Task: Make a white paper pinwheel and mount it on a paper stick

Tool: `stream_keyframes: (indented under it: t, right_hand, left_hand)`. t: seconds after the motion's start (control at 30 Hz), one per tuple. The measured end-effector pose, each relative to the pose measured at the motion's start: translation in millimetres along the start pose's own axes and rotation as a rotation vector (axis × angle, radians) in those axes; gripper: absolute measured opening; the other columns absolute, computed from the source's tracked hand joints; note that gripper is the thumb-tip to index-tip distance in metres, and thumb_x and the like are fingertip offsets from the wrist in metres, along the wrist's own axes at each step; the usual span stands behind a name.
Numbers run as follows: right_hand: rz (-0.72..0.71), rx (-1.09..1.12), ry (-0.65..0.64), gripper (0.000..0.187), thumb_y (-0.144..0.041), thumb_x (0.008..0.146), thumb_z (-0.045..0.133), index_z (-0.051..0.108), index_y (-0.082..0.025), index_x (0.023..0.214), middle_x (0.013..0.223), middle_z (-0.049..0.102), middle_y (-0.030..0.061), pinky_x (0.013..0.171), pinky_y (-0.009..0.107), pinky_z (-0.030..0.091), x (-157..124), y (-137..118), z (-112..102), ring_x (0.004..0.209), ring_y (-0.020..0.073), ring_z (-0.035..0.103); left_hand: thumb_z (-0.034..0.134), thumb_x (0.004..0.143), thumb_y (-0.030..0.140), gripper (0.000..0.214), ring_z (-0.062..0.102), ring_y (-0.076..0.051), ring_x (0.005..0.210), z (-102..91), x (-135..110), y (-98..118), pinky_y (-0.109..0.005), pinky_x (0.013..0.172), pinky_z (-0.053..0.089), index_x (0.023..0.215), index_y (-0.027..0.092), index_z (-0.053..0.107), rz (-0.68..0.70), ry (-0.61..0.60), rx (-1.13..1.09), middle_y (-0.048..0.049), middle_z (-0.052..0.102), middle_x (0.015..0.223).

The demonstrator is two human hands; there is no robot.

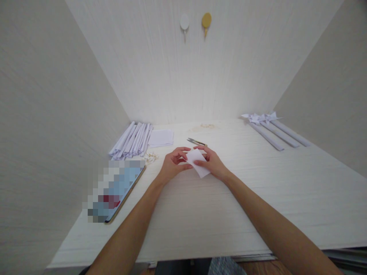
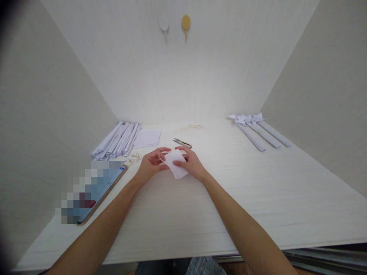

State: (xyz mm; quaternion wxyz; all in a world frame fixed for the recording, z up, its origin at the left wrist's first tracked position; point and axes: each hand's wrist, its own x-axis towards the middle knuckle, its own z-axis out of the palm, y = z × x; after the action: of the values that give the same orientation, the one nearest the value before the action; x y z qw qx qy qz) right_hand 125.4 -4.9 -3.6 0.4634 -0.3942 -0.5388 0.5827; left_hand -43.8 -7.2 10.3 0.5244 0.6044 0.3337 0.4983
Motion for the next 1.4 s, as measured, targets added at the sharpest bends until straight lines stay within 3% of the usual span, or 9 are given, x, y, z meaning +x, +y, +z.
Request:
stream_keyframes:
  t: [0.1,0.23,0.4,0.5,0.67,0.97,1.07,1.2,1.4]
  right_hand:
    - [-0.04,-0.029,0.075,0.062,-0.03,0.058,0.07,0.044,-0.023,0.113,0.06,0.062,-0.0032,0.043,0.021,0.036,2,2,-4,0.048,0.0121,0.053]
    - [-0.117,-0.086,0.188,0.03,-0.039,0.062,0.065,0.061,-0.018,0.083,0.067,0.062,0.0013,0.045,0.022,0.038,5,3,-9,0.055,0.0117,0.053]
    - [-0.072,-0.077,0.102,0.03,-0.037,0.052,0.072,0.066,-0.017,0.073,0.071,0.063,0.0023,0.049,0.022,0.042,5,0,-13,0.058,0.011,0.055]
    - [-0.036,-0.092,0.088,0.031,-0.03,0.045,0.076,0.066,-0.016,0.071,0.065,0.063,0.0005,0.052,0.024,0.043,4,-2,-13,0.055,0.0105,0.054]
    - [-0.091,-0.155,0.101,0.024,-0.035,0.057,0.069,0.068,-0.015,0.069,0.068,0.063,0.0013,0.052,0.023,0.041,2,-3,-10,0.054,0.0089,0.049]
    - [-0.114,-0.221,0.006,0.015,-0.028,0.056,0.067,0.063,-0.015,0.062,0.077,0.061,0.0034,0.056,0.025,0.043,-2,-5,0,0.064,0.0123,0.053]
    - [-0.127,-0.16,0.097,0.021,-0.028,0.053,0.069,0.058,-0.016,0.066,0.078,0.06,0.0026,0.057,0.025,0.045,-2,-3,7,0.065,0.0116,0.053]
    - [-0.12,0.022,0.223,0.051,-0.03,0.052,0.073,0.047,-0.023,0.096,0.077,0.059,-0.0023,0.059,0.025,0.046,0,1,14,0.065,0.0105,0.055]
    - [-0.033,-0.109,0.062,0.035,-0.046,0.063,0.063,0.058,-0.016,0.08,0.071,0.062,0.0019,0.059,0.027,0.045,1,3,20,0.065,0.0131,0.055]
  left_hand:
    - [0.074,0.049,0.019,0.019,0.055,-0.017,0.089,-4.2,0,-4,-0.028,0.068,0.047,0.053,0.013,0.056,-0.043,0.074,0.096,-0.0081,0.055,0.101]
    - [0.072,0.052,0.021,0.015,0.056,-0.014,0.077,-5.4,1,-10,-0.026,0.065,0.045,0.05,0.014,0.059,-0.045,0.176,0.152,-0.0064,0.059,0.091]
    - [0.072,0.052,0.023,0.018,0.056,-0.011,0.072,-5.5,3,-12,-0.025,0.066,0.044,0.05,0.014,0.057,-0.033,0.301,0.129,-0.0052,0.062,0.092]
    - [0.073,0.051,0.028,0.022,0.058,-0.012,0.073,-5.3,4,-11,-0.027,0.069,0.045,0.052,0.014,0.055,-0.111,0.27,0.044,-0.0063,0.064,0.1]
    - [0.073,0.052,0.032,0.029,0.059,-0.014,0.079,0.5,2,-12,-0.028,0.072,0.045,0.048,0.014,0.051,-0.207,0.221,-0.043,-0.0085,0.064,0.101]
    - [0.072,0.051,0.038,0.028,0.047,-0.008,0.047,12.5,2,-12,-0.021,0.047,0.033,0.062,0.014,0.062,-0.254,0.238,-0.034,0.0025,0.057,0.052]
    - [0.071,0.052,0.035,0.024,0.046,-0.008,0.046,14.1,2,-16,-0.021,0.046,0.034,0.06,0.014,0.063,-0.237,0.321,0.009,0.0026,0.056,0.051]
    - [0.07,0.054,0.031,0.019,0.047,-0.009,0.048,15.5,3,-18,-0.022,0.047,0.035,0.062,0.015,0.064,-0.175,0.419,0.007,0.0024,0.057,0.055]
    - [0.07,0.055,0.025,0.01,0.056,-0.013,0.072,17.8,4,-12,-0.024,0.062,0.043,0.055,0.016,0.064,-0.012,0.378,-0.032,-0.0036,0.065,0.083]
